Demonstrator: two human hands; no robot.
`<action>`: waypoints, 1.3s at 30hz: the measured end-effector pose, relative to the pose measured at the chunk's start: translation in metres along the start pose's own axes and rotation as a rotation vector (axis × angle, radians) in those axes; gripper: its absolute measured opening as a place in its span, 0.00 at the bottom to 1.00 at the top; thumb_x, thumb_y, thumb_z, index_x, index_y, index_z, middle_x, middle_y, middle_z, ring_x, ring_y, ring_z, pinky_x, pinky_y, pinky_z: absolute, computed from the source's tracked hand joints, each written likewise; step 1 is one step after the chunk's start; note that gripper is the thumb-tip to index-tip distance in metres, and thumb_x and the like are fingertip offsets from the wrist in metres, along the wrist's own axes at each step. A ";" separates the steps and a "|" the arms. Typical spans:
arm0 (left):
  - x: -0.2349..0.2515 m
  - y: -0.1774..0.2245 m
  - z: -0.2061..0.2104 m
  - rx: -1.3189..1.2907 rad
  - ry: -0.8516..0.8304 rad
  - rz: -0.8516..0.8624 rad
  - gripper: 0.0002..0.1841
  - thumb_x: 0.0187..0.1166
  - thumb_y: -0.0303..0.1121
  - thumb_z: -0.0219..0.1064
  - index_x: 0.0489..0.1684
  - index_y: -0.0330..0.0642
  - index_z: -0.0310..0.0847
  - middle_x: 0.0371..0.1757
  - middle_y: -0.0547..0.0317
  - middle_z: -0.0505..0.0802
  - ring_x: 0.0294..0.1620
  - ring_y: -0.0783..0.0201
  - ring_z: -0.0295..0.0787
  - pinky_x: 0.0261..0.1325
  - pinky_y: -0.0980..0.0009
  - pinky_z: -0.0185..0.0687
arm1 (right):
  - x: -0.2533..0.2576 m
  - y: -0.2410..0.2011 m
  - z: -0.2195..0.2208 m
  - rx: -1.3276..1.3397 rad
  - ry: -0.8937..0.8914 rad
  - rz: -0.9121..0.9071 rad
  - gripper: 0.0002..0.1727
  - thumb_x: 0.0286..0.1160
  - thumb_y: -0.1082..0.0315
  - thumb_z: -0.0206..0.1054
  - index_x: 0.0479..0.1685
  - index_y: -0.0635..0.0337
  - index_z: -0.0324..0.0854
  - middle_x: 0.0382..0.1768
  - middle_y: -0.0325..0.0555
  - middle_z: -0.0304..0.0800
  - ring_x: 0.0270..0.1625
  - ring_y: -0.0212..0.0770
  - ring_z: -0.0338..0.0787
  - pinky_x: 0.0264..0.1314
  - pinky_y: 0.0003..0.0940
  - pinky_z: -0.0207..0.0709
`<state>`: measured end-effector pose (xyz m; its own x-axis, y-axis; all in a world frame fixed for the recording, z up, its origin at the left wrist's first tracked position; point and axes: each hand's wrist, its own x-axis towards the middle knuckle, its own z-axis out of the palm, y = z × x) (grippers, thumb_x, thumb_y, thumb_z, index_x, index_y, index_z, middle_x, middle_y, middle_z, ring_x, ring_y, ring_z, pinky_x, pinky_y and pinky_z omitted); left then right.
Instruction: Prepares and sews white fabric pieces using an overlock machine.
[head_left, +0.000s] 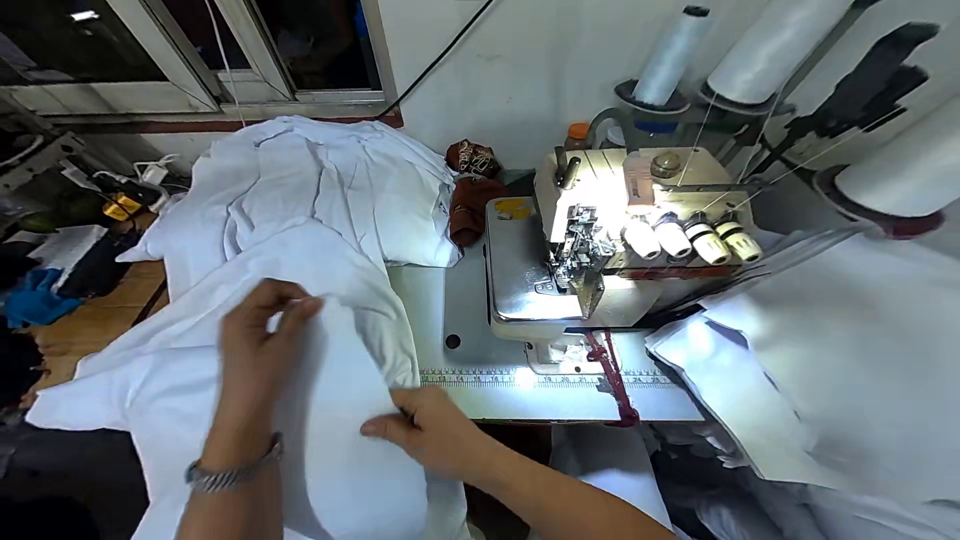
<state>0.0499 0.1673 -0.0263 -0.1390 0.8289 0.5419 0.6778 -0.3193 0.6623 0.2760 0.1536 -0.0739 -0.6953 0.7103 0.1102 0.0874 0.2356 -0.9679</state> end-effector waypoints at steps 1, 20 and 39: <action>0.003 -0.018 0.015 0.004 -0.062 -0.009 0.09 0.81 0.27 0.63 0.44 0.26 0.80 0.39 0.50 0.87 0.40 0.66 0.84 0.50 0.62 0.83 | 0.008 0.004 -0.006 -0.031 0.094 0.080 0.17 0.84 0.62 0.66 0.51 0.71 0.85 0.41 0.58 0.89 0.40 0.43 0.89 0.48 0.40 0.83; -0.001 -0.046 0.034 -0.313 -0.099 -0.084 0.07 0.80 0.30 0.62 0.41 0.48 0.87 0.31 0.74 0.89 0.29 0.82 0.82 0.33 0.85 0.78 | 0.140 0.041 -0.040 0.391 0.462 0.185 0.04 0.78 0.74 0.69 0.40 0.66 0.85 0.30 0.42 0.82 0.30 0.30 0.77 0.35 0.27 0.73; -0.003 -0.041 0.029 -0.146 0.021 0.065 0.06 0.80 0.30 0.65 0.40 0.41 0.89 0.38 0.72 0.87 0.35 0.86 0.80 0.38 0.90 0.76 | 0.105 0.010 -0.006 0.007 0.321 -0.222 0.05 0.77 0.77 0.66 0.46 0.67 0.83 0.33 0.48 0.86 0.33 0.34 0.86 0.37 0.28 0.82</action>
<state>0.0429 0.1914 -0.0700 -0.1137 0.7950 0.5959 0.5739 -0.4370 0.6926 0.2078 0.2345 -0.0706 -0.4376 0.8142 0.3815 -0.0464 0.4033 -0.9139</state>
